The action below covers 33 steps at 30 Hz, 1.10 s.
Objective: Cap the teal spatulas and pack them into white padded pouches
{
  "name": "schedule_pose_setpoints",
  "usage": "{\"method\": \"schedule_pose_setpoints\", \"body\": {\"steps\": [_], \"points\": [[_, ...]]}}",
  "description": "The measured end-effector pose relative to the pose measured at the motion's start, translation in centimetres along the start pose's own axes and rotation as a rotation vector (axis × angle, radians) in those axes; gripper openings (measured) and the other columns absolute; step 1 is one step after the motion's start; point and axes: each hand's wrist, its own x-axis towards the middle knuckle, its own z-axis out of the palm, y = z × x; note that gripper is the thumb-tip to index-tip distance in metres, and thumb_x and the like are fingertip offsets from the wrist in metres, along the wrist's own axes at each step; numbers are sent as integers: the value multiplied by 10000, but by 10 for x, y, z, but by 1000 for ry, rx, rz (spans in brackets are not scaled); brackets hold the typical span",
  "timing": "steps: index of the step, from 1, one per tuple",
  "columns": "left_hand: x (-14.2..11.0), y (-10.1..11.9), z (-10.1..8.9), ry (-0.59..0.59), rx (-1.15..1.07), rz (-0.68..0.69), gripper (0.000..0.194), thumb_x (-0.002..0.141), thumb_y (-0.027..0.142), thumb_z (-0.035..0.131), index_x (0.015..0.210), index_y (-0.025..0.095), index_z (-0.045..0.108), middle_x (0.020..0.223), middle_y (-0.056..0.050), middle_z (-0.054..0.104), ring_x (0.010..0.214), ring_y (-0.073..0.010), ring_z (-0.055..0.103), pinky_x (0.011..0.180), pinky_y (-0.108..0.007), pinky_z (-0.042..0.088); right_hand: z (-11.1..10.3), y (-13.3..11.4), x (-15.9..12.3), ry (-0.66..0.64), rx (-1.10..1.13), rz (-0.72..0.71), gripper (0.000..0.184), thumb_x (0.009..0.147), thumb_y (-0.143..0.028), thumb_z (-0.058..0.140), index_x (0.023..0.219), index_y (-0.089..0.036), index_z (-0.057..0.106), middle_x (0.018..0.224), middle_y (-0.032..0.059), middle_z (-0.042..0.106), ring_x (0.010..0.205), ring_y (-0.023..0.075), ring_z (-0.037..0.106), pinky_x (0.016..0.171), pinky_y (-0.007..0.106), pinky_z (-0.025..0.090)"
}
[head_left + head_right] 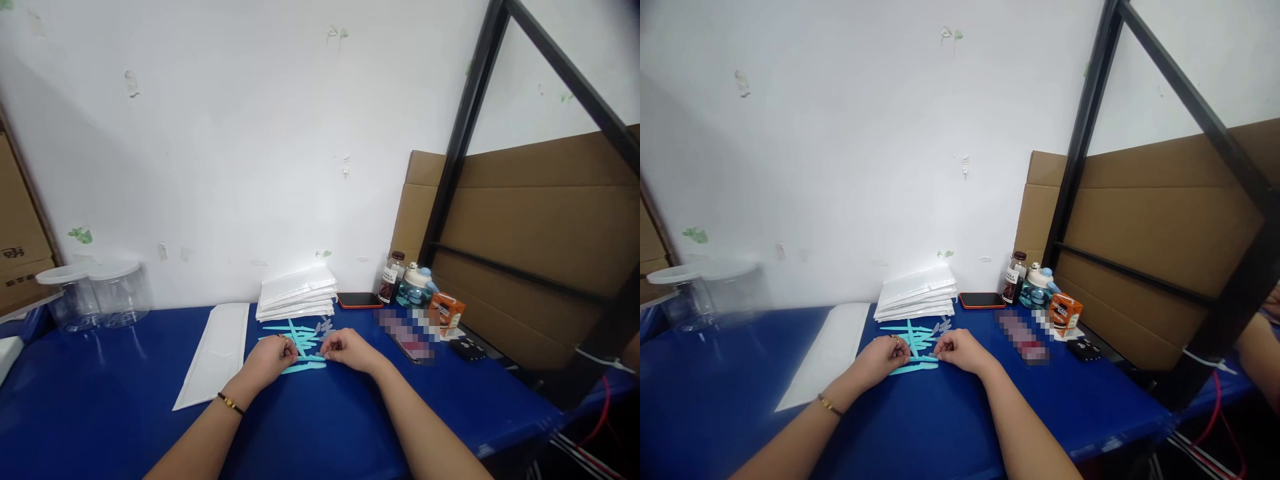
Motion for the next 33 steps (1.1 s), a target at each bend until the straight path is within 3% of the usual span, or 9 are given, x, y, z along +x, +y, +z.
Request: {"method": "schedule_pose_setpoints", "body": {"steps": [7, 15, 20, 22, 24, 26, 30, 33], "points": [[-2, 0, -3, -2, 1, -23, 163, 720, 275, 500, 735, 209, 648, 744, 0, 655, 679, -132, 565, 575, -209, 341, -6, 6, -2, -25, -2, 24, 143, 702, -206, 608, 802, -166, 702, 710, 17, 671, 636, 135, 584, 582, 211, 434], [-2, 5, 2, -28, -68, -20, 167, 718, 298, 517, 752, 208, 653, 740, 4, 652, 666, -125, 564, 560, -199, 343, 6, -7, 1, -40, 59, -8, 131, 687, -215, 637, 787, -172, 709, 688, 14, 660, 606, 127, 562, 559, 210, 418], [-2, 1, 1, -51, -72, 36, 253, 786, 392, 477, 827, 217, 655, 740, 2, 640, 680, -142, 560, 579, -215, 364, 1, -7, -1, -107, 26, -37, 160, 692, -264, 650, 805, -174, 720, 671, 11, 646, 580, 119, 538, 536, 209, 404], [-2, -2, -3, 52, -2, 82, 299, 842, 359, 407, 989, 229, 633, 827, -18, 631, 759, -155, 560, 656, -232, 388, -8, -3, -3, -28, -32, -48, 156, 711, -254, 627, 811, -175, 718, 735, 24, 651, 623, 128, 550, 568, 218, 416], [-2, -6, -7, 144, 97, 121, 355, 873, 267, 346, 1155, 254, 562, 958, -40, 600, 857, -162, 546, 753, -252, 394, -18, 2, -5, 144, -122, -37, 154, 734, -214, 582, 815, -176, 707, 793, 34, 641, 663, 135, 552, 608, 232, 423], [-1, -10, -9, 165, 203, 137, 389, 879, 209, 322, 1191, 289, 541, 1036, -46, 565, 925, -168, 523, 808, -270, 388, -25, 6, -7, 271, -210, -17, 172, 741, -177, 552, 839, -179, 693, 802, 32, 614, 657, 132, 537, 621, 242, 421], [0, -11, -8, 150, 337, 121, 303, 858, 236, 413, 1071, 323, 610, 1041, -27, 557, 988, -190, 485, 799, -290, 384, -22, 6, -4, 241, -289, -34, 198, 726, -166, 586, 900, -204, 673, 837, 20, 575, 642, 119, 518, 633, 242, 421], [0, -8, -6, 184, 361, 138, 310, 855, 249, 432, 1111, 345, 578, 1048, -19, 555, 979, -191, 474, 768, -293, 373, -10, 1, 2, 184, -331, -67, 177, 740, -190, 598, 902, -212, 665, 865, 25, 570, 705, 131, 538, 665, 240, 422]]}}
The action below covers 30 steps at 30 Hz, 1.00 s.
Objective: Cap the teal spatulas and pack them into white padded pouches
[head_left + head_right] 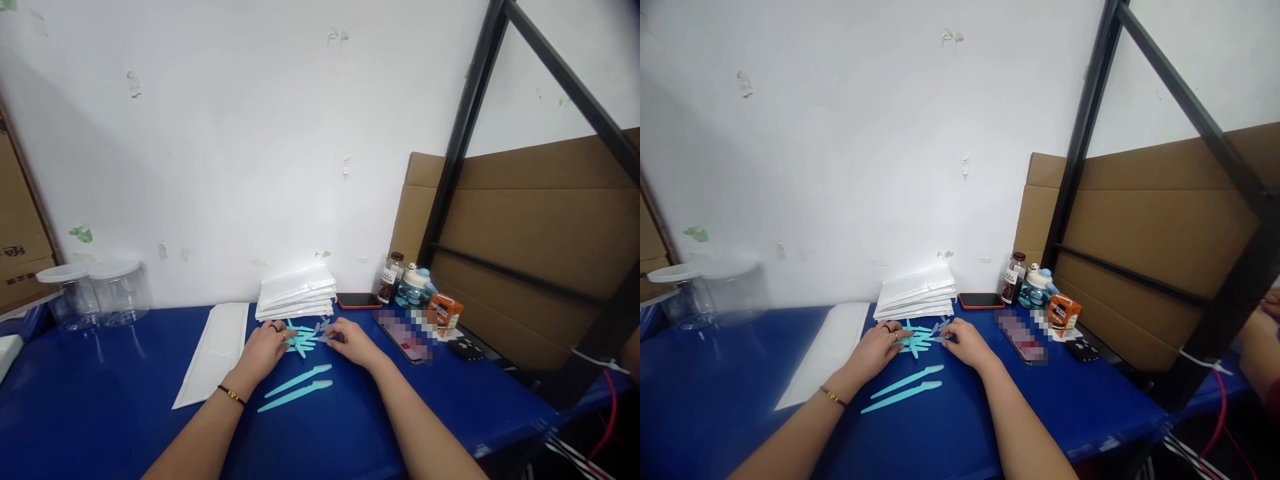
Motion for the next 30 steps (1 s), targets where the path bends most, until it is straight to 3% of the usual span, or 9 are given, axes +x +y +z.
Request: {"method": "schedule_pose_setpoints", "body": {"steps": [4, 9, 18, 20, 25, 30], "points": [[1, 5, -1, 13, 16, 33, 272, 862, 261, 429, 1041, 365, 606, 1034, -2, 566, 947, -188, 468, 735, -300, 345, 10, -7, 6, -14, -140, -32, 98, 752, -173, 569, 794, -190, 655, 825, 29, 570, 707, 134, 536, 644, 229, 396], [3, 5, -1, 28, 0, -5, 190, 861, 292, 448, 921, 289, 628, 988, -9, 588, 951, -187, 464, 729, -297, 328, 10, -9, 5, 15, -234, -57, 100, 728, -130, 524, 712, -173, 613, 774, 22, 563, 652, 117, 512, 584, 213, 359], [4, 8, -8, 67, -28, -15, 262, 881, 302, 385, 807, 212, 620, 921, -43, 608, 944, -191, 487, 752, -296, 337, 7, -2, 0, -19, -5, -44, 89, 698, -125, 540, 710, -167, 617, 741, 12, 574, 604, 98, 517, 581, 190, 402], [2, 12, -12, 37, -76, -9, 250, 872, 293, 389, 825, 208, 620, 899, -42, 610, 901, -179, 514, 743, -283, 350, 4, 1, -2, -55, 59, -11, 86, 708, -147, 548, 716, -164, 632, 694, 6, 589, 579, 100, 517, 553, 188, 400], [-4, 22, -11, -187, -179, -3, 186, 809, 269, 460, 759, 214, 630, 827, -17, 625, 737, -140, 557, 645, -239, 362, -3, 6, -7, -178, 173, 45, 96, 706, -191, 582, 724, -157, 670, 620, 0, 611, 548, 106, 521, 501, 180, 383], [-2, 21, -3, -187, -179, -35, 160, 795, 274, 476, 742, 226, 620, 806, 2, 625, 717, -134, 557, 624, -228, 351, -3, 1, -8, -219, 172, 14, 108, 700, -194, 594, 733, -162, 691, 671, 10, 644, 570, 108, 531, 510, 181, 380]]}}
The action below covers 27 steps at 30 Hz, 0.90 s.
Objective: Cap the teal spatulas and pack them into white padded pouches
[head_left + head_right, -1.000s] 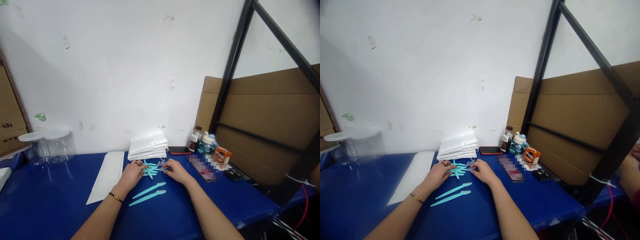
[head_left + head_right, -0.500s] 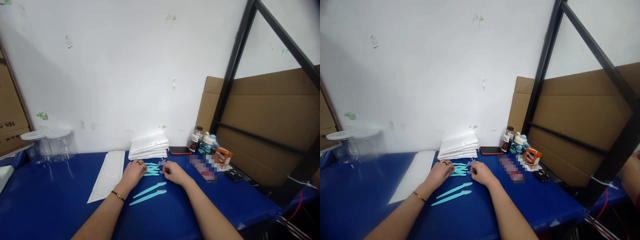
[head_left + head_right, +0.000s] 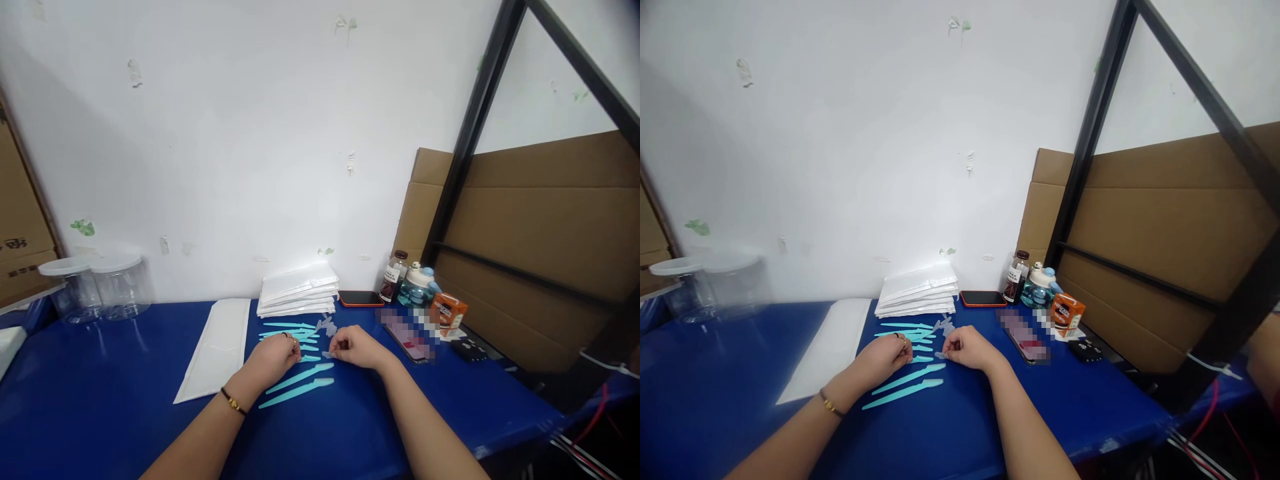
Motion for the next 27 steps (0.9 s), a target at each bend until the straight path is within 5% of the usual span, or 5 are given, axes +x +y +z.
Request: {"method": "schedule_pose_setpoints", "body": {"steps": [12, 18, 27], "points": [[1, 11, 6, -18, -81, 16, 199, 798, 323, 463, 783, 226, 636, 815, -10, 638, 721, -146, 562, 596, -228, 359, 8, -11, 5, -48, 37, -105, 138, 720, -231, 629, 815, -188, 720, 741, 22, 664, 649, 135, 581, 586, 209, 427], [1, -4, -1, 105, -61, -51, 182, 802, 331, 478, 848, 228, 621, 875, -17, 625, 806, -158, 565, 668, -236, 386, -9, 9, 6, 341, -122, 52, 185, 773, -180, 530, 873, -183, 685, 846, 44, 622, 694, 145, 560, 665, 261, 440], [0, -17, 0, 115, -31, -108, 100, 766, 268, 520, 785, 218, 606, 853, -14, 627, 816, -164, 566, 674, -243, 392, -3, 16, 12, 231, -215, 43, 116, 744, -159, 567, 799, -188, 665, 850, 26, 556, 716, 135, 528, 684, 255, 421]]}}
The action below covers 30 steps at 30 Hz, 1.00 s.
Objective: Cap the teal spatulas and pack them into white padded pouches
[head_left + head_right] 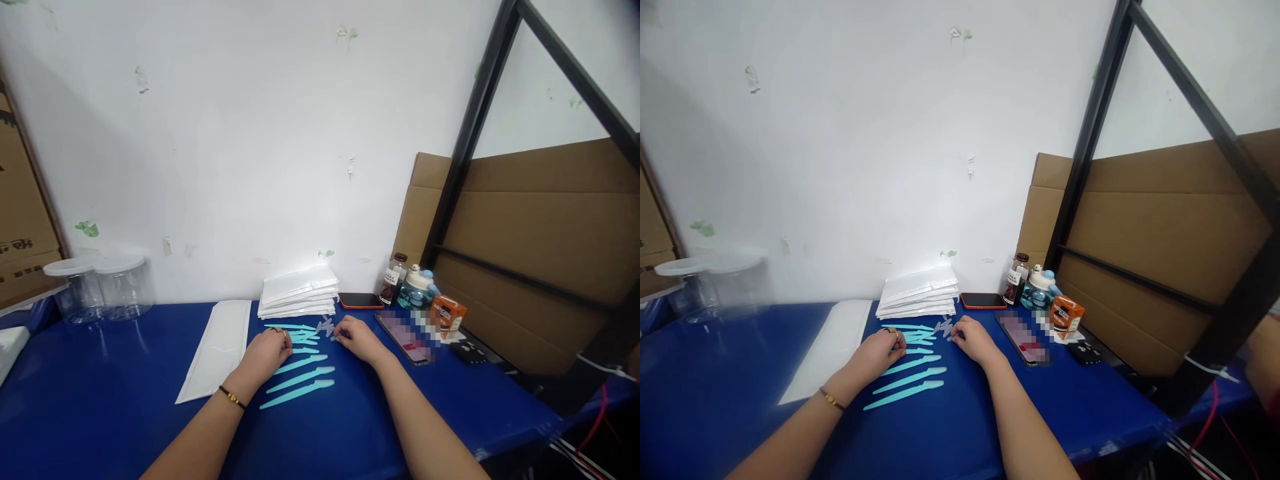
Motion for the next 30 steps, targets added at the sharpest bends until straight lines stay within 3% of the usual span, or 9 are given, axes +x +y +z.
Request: {"method": "schedule_pose_setpoints", "body": {"steps": [7, 12, 23, 27, 30], "points": [[0, 1, 0, -41, -61, -44, 95, 750, 259, 523, 762, 203, 599, 800, -8, 632, 755, -143, 567, 639, -227, 385, 4, 4, -2, -134, 221, 117, 69, 677, -170, 631, 742, -153, 616, 680, -4, 578, 588, 97, 494, 546, 193, 392], [1, 2, 1, -50, -83, -53, 96, 752, 264, 520, 767, 214, 601, 793, -2, 633, 749, -142, 569, 614, -222, 380, 9, 2, -1, -168, 442, 135, 166, 610, -156, 681, 764, -138, 623, 676, -5, 602, 598, 96, 529, 561, 190, 428], [2, 10, 7, -55, -133, -33, 130, 755, 301, 523, 790, 211, 610, 820, -7, 645, 752, -140, 572, 633, -222, 380, 15, -18, -1, -198, 423, 26, 145, 680, -242, 659, 792, -170, 717, 680, 18, 659, 603, 135, 578, 564, 222, 433], [1, 13, 7, -95, -136, -15, 130, 753, 301, 524, 781, 214, 616, 806, 2, 642, 748, -136, 571, 624, -221, 378, 12, -22, -4, -209, 352, -85, 150, 713, -216, 636, 828, -209, 732, 765, 18, 671, 689, 147, 595, 636, 234, 443], [1, 12, 3, -83, -97, -4, 174, 776, 319, 504, 845, 222, 630, 874, -12, 637, 802, -149, 576, 660, -231, 399, 4, -19, -5, -137, 277, -108, 168, 749, -188, 588, 846, -210, 723, 825, 26, 657, 734, 148, 594, 685, 244, 447]]}}
